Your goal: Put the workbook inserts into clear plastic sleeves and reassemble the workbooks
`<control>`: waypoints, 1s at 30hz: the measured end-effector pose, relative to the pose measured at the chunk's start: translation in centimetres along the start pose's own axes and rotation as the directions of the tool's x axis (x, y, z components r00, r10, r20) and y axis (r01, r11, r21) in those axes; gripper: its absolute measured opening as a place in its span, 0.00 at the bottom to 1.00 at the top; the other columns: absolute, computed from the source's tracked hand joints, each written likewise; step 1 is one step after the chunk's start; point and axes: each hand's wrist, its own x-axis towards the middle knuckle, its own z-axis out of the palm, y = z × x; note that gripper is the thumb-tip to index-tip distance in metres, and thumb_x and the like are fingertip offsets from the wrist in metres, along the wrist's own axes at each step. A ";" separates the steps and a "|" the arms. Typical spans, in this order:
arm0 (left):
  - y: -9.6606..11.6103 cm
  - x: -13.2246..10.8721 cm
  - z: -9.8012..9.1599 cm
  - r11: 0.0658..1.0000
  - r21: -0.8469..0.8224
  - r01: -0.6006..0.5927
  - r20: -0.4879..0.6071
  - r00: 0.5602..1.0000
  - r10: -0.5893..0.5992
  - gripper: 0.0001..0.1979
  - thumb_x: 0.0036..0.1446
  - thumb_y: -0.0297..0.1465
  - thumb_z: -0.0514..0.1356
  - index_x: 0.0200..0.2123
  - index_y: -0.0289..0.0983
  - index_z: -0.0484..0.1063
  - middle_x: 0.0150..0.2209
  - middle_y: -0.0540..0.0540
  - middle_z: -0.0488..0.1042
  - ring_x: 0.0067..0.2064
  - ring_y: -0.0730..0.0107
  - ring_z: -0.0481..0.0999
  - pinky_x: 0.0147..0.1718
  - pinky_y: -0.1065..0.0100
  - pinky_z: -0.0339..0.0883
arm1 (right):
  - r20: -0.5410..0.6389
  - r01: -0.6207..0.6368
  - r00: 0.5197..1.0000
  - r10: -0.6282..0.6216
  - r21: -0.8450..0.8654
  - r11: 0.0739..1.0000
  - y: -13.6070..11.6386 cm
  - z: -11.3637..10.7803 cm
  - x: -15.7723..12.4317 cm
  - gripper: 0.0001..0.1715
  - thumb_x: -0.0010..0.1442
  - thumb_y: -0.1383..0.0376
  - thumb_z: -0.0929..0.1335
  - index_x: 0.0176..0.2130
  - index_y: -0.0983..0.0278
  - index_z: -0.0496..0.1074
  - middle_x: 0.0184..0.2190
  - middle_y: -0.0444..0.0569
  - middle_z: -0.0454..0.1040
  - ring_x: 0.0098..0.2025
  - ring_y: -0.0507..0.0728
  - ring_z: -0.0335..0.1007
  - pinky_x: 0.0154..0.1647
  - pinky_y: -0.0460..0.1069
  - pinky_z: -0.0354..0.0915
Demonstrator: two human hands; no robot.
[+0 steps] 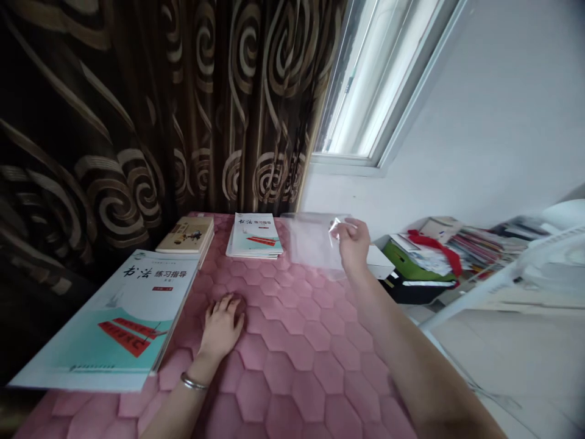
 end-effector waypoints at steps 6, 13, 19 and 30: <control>-1.3 0.4 0.3 0.874 -0.475 0.106 -0.068 0.985 -0.156 0.15 0.60 0.36 0.53 0.43 0.37 0.76 0.51 0.37 0.76 0.55 0.54 0.73 0.59 0.49 0.59 | 0.535 0.506 0.788 -0.305 -0.279 0.816 -8.2 1.5 -13.2 0.27 0.64 0.64 0.64 0.61 0.62 0.59 0.34 0.48 0.80 0.34 0.55 0.76 0.35 0.48 0.69; -3.9 0.7 -3.9 0.201 -0.897 0.395 0.298 0.873 -0.385 0.29 0.67 0.49 0.42 0.49 0.31 0.69 0.39 0.37 0.80 0.43 0.58 0.80 0.47 0.57 0.72 | 0.890 0.786 0.424 -0.169 -0.269 0.557 -7.3 1.2 -31.8 0.25 0.60 0.77 0.62 0.56 0.65 0.68 0.28 0.48 0.77 0.30 0.56 0.72 0.34 0.51 0.66; -5.4 -0.3 -4.6 0.171 -0.801 0.574 0.446 0.763 -0.468 0.20 0.59 0.26 0.60 0.54 0.35 0.63 0.33 0.47 0.78 0.29 0.70 0.80 0.31 0.68 0.76 | 0.946 0.631 0.319 0.053 -0.253 0.734 -7.5 0.4 -34.9 0.24 0.60 0.66 0.69 0.55 0.60 0.69 0.35 0.48 0.80 0.37 0.59 0.74 0.41 0.53 0.69; -4.7 -0.2 -3.3 0.635 -0.569 0.522 0.268 0.848 -0.457 0.17 0.57 0.18 0.53 0.49 0.32 0.66 0.38 0.44 0.77 0.23 0.76 0.74 0.23 0.73 0.68 | 0.262 0.090 0.854 0.449 -0.926 0.368 -1.8 -7.4 -22.5 0.33 0.61 0.52 0.65 0.55 0.72 0.67 0.48 0.67 0.73 0.48 0.69 0.73 0.46 0.60 0.69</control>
